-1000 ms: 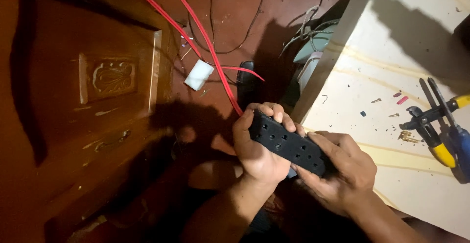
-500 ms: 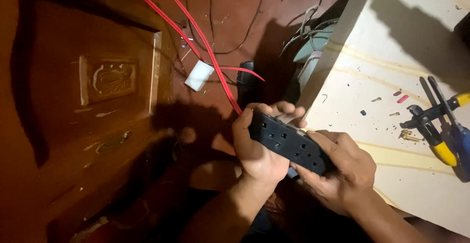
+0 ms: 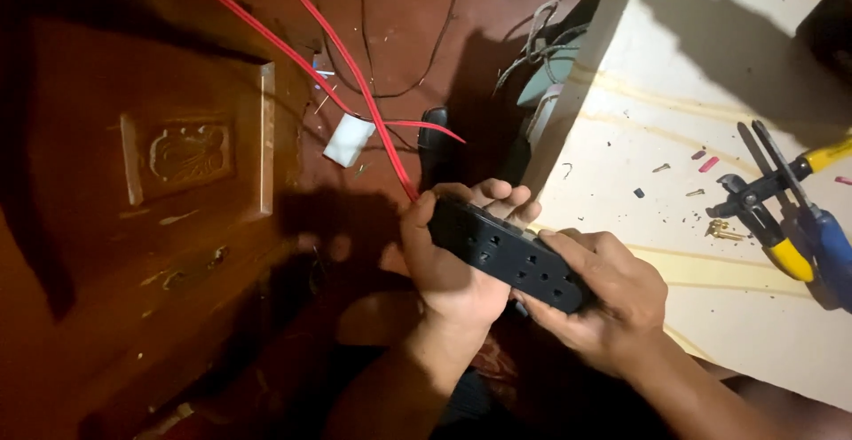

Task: The person repairs and rewires an electrical power strip using hand tools.

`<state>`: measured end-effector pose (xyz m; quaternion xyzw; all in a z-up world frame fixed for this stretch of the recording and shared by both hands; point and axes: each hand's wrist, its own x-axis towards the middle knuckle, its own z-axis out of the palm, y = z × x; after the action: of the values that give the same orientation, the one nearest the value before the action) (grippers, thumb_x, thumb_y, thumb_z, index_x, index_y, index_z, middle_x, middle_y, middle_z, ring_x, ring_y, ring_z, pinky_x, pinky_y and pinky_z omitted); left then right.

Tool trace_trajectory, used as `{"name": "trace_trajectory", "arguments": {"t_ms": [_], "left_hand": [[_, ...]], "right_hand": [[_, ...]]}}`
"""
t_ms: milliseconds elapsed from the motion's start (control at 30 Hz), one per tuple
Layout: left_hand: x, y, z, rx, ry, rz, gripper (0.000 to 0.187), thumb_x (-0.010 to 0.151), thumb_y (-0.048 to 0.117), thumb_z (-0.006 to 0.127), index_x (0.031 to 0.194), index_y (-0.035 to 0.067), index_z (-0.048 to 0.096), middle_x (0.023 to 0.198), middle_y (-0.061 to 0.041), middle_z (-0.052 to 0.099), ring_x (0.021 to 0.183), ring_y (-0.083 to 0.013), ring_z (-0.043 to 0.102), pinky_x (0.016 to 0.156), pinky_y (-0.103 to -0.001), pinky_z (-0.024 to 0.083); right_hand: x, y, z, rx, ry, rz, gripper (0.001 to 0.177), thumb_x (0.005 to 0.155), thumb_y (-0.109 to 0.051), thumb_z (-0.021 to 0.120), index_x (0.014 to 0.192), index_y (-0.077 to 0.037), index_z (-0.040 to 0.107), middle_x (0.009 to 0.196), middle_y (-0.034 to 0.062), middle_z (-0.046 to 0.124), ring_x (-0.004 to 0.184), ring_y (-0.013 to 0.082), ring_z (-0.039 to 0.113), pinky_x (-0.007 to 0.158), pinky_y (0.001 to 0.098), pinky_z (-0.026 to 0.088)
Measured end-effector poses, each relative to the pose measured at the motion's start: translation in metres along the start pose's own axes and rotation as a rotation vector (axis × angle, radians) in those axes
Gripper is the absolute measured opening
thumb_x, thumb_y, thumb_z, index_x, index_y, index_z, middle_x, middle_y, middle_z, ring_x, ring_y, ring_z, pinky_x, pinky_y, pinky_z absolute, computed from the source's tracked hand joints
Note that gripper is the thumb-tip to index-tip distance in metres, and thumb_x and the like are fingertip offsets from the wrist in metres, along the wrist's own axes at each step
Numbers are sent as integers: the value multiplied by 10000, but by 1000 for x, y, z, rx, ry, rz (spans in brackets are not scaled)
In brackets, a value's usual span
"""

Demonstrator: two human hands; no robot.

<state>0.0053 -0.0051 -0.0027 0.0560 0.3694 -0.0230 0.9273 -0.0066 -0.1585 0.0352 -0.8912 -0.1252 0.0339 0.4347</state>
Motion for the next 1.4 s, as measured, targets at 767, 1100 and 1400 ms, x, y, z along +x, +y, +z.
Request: {"name": "trace_trajectory", "arguments": {"t_ms": [767,1100,1400], "left_hand": [[2,-8,11,222,-165,53,425,1010,478,459,1012,69,575,856,-147,623,849,-334,609,870,-522,515],[-7,-14,12,227,-206,136,357,979,401,439,935,60,536,838,-162,598,813,-346,600,805,-503,518],[-11,-15,-4,268,-189,303,356,970,401,458,930,63,561,912,-94,555,815,-272,570,760,-480,513]], "right_hand": [[-3,-1,-9,21,4,36,586,740,-221,905,1246,-24,684,887,115,689,741,209,714,647,309,554],[-21,8,-8,27,49,3,596,733,-214,906,1261,-45,690,959,127,703,810,231,715,709,324,559],[-23,0,-9,-28,30,-61,590,718,-222,892,1246,-56,686,994,139,716,842,273,722,726,347,565]]}}
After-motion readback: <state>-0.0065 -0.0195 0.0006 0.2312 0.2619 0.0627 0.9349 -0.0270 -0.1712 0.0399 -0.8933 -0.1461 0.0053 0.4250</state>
